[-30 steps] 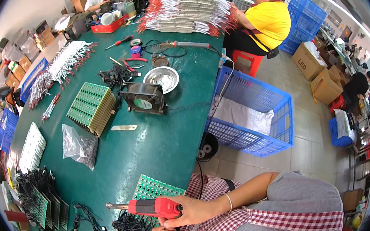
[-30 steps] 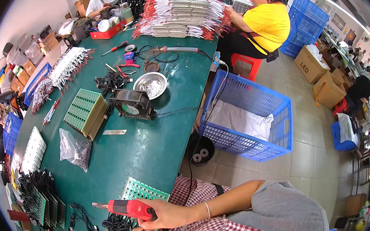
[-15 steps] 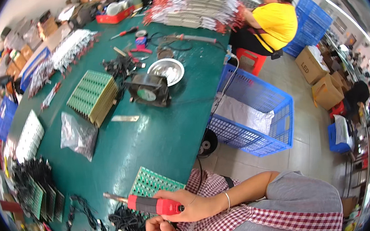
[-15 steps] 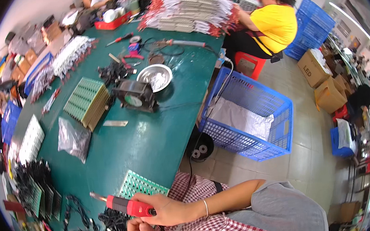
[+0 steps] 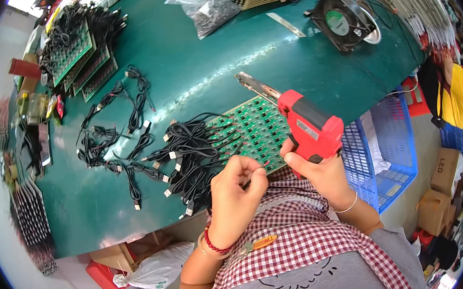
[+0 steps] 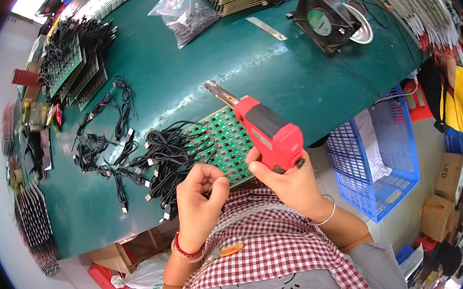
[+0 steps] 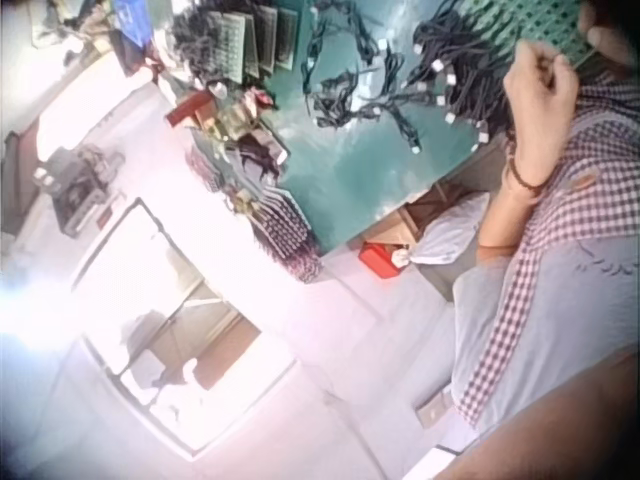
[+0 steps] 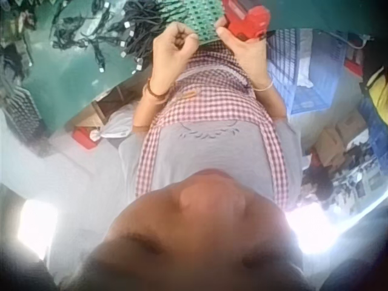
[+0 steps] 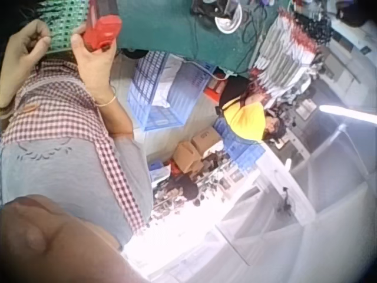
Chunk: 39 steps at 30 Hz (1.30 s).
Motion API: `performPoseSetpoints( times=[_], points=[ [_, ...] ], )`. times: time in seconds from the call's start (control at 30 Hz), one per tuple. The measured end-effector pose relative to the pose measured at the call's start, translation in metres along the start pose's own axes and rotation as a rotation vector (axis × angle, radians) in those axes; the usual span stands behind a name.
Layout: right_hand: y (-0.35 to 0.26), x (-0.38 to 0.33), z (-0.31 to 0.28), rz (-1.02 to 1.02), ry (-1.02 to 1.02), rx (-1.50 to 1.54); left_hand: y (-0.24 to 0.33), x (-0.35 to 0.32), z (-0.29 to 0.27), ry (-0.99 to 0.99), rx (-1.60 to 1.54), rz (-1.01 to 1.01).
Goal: The person positions the wires of USB cables onto a circuit board by hand and solders them in place using a soldering gun.
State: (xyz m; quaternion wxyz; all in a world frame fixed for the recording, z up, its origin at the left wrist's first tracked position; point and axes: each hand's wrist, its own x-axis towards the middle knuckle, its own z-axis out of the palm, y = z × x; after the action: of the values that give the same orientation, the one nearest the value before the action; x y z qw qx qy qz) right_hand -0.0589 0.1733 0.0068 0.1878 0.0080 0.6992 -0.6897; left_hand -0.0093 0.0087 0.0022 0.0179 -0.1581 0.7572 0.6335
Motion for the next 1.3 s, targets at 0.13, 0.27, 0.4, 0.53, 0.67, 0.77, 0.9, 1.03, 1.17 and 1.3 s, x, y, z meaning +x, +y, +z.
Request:
performPoseSetpoints(
  times=[0.13,0.27,0.4,0.53,0.67,0.77,0.9,1.03,1.17,1.3],
  points=[
    [0.006,-0.003,0.005,0.074,-0.071,0.115,0.000,-0.003,0.002,-0.124,-0.138,-0.075],
    [0.005,-0.004,0.008,0.094,-0.095,0.135,0.002,-0.005,0.004,-0.098,-0.110,-0.032],
    [0.003,-0.005,0.006,0.091,-0.116,0.146,0.000,-0.002,0.000,-0.200,-0.330,-0.188],
    [0.002,-0.006,0.007,-0.015,-0.106,0.093,0.002,-0.001,0.002,-0.260,-0.454,-0.319],
    [-0.001,-0.007,0.007,-0.024,-0.103,-0.011,-0.002,-0.002,0.007,-0.200,-0.402,-0.276],
    [0.001,-0.007,0.009,-0.027,-0.080,0.000,-0.004,-0.003,0.010,-0.184,-0.340,-0.284],
    [0.002,-0.007,0.004,-0.007,-0.062,0.004,-0.001,-0.004,0.014,-0.065,-0.022,0.087],
    [0.027,-0.007,0.005,0.004,-0.079,-0.024,-0.003,-0.007,0.018,0.048,0.200,0.223],
    [0.023,-0.008,0.016,-0.004,-0.070,0.082,0.002,-0.012,0.013,0.089,0.281,0.283],
    [0.015,-0.013,0.012,0.011,-0.181,0.168,0.020,-0.025,0.013,0.109,0.432,0.289]
  ],
)
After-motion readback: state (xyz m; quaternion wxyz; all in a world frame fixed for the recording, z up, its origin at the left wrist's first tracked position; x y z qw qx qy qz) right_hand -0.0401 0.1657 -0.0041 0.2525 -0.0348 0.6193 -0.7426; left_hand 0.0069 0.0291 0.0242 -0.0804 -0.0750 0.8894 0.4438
